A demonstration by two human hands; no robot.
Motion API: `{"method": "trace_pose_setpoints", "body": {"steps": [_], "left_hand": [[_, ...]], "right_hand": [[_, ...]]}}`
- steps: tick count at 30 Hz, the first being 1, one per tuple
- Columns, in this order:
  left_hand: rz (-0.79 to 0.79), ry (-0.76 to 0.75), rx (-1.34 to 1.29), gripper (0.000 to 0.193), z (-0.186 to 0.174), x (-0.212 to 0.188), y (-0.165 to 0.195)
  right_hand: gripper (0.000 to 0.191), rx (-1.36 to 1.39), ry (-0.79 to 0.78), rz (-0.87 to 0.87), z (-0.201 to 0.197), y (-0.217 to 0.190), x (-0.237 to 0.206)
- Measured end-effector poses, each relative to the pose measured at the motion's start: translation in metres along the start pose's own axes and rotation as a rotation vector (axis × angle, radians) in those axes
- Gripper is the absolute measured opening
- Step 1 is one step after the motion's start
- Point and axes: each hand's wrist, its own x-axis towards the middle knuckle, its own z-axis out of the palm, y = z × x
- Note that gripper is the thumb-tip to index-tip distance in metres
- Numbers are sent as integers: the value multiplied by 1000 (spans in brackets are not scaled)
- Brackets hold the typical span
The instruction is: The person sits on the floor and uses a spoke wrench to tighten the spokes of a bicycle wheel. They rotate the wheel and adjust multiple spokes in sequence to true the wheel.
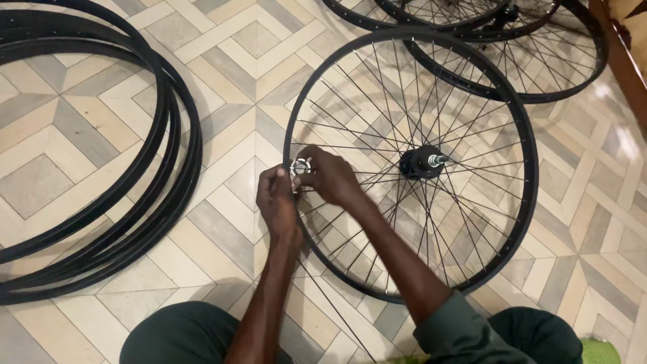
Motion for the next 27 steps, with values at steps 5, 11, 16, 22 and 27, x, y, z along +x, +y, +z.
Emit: {"method": "trace_pose_setpoints", "body": {"steps": [5,11,16,22,27], "left_hand": [[64,18,44,15,-3,2,-8],[54,-16,-11,15,-2,4,-8],[29,-30,-23,15,0,0,-3],[90,-44,-21,16,1,2,-8],[131,-38,25,19,-2,2,-14]], "right_hand": [[29,-400,454,-563,16,-23,-24],[27,-317,156,-392,-1,-19,-11],[28,85,-78,-254,-18,-7,-5],[37,-235,225,-275,9,-12,-9],[32,-411,161,-132,20,-7,1]]}}
